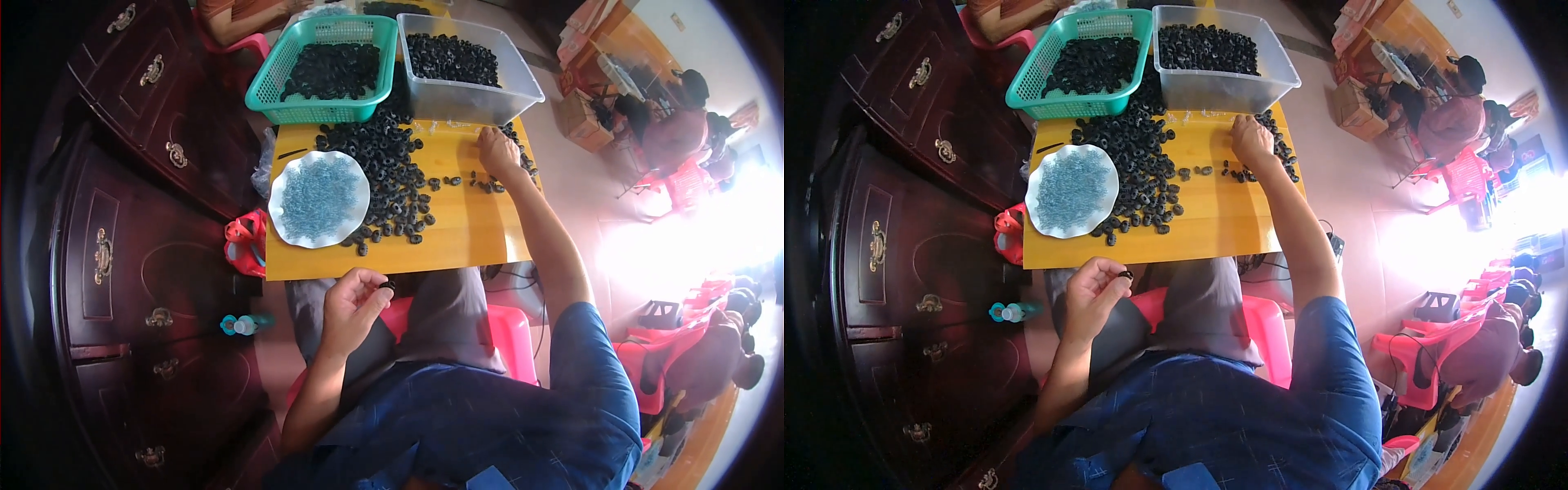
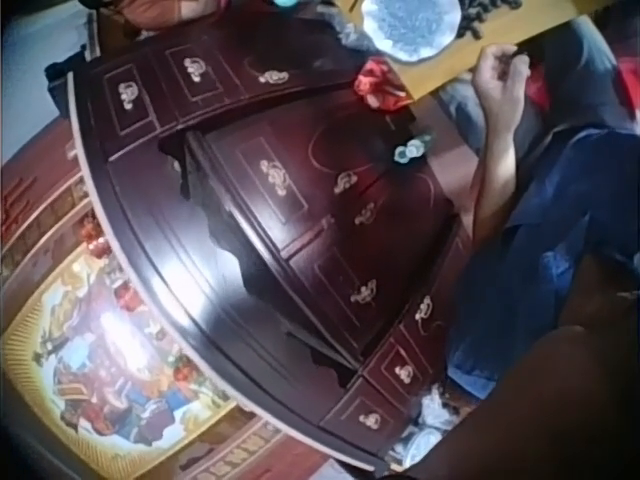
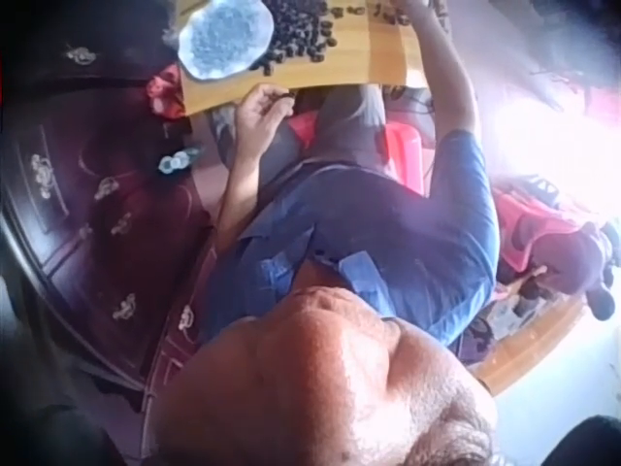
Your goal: The person picks up a black plastic piece and a small blue bead by hand, inserts the bead into the piece, and places the assembled item onto the table. This process is repeated multiple times using components from the containers and piles on the table.
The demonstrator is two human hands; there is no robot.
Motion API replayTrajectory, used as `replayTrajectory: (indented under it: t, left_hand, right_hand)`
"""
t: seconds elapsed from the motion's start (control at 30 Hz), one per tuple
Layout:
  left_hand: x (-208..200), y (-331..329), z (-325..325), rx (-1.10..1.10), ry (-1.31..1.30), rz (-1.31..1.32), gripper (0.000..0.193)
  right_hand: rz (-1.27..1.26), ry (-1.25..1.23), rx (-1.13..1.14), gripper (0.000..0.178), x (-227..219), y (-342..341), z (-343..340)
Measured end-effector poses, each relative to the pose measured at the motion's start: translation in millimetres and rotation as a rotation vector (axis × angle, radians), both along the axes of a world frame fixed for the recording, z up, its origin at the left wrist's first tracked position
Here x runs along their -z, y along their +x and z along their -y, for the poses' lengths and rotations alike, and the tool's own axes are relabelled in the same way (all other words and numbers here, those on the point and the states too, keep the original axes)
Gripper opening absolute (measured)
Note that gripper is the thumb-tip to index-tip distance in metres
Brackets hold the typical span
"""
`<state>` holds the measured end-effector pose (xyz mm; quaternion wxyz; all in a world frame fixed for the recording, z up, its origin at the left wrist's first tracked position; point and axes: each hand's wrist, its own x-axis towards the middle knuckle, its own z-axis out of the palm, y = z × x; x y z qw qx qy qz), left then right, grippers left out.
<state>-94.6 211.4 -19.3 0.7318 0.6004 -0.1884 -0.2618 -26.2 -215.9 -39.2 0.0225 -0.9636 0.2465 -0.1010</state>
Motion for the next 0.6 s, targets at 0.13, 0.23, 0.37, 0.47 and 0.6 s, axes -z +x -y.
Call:
replayTrajectory:
  t: [0.13, 0.23, 0.37, 0.47, 0.6]
  left_hand:
    - [0.2, 0.6, -0.8, -0.004, 0.013, 0.025, 0.013]
    - [1.5, -1.2, -0.5, -0.01, -0.008, 0.011, 0.014]
    - [-1.3, -3.2, 4.6, -0.023, -0.029, -0.01, 0.011]
    - [-5.6, -2.5, 1.1, -0.077, -0.03, 0.048, 0.01]
    - [-4.5, 0.1, -4.2, -0.068, 0.058, 0.183, 0.012]
  right_hand:
    - [0.008, 0.041, 0.049, 0.02, -10.9, -5.6, -5.8]
    - [0.08, 0.101, 0.001, 0.02, -12.7, -13.2, -8.3]
    - [0.365, 0.542, -0.178, 0.018, -27.4, -41.2, -50.8]
    - [0.326, 1.251, -0.309, 0.009, -48.9, -71.6, -115.0]
    - [0.178, 1.727, -0.426, 0.009, -46.0, -115.2, -189.8]
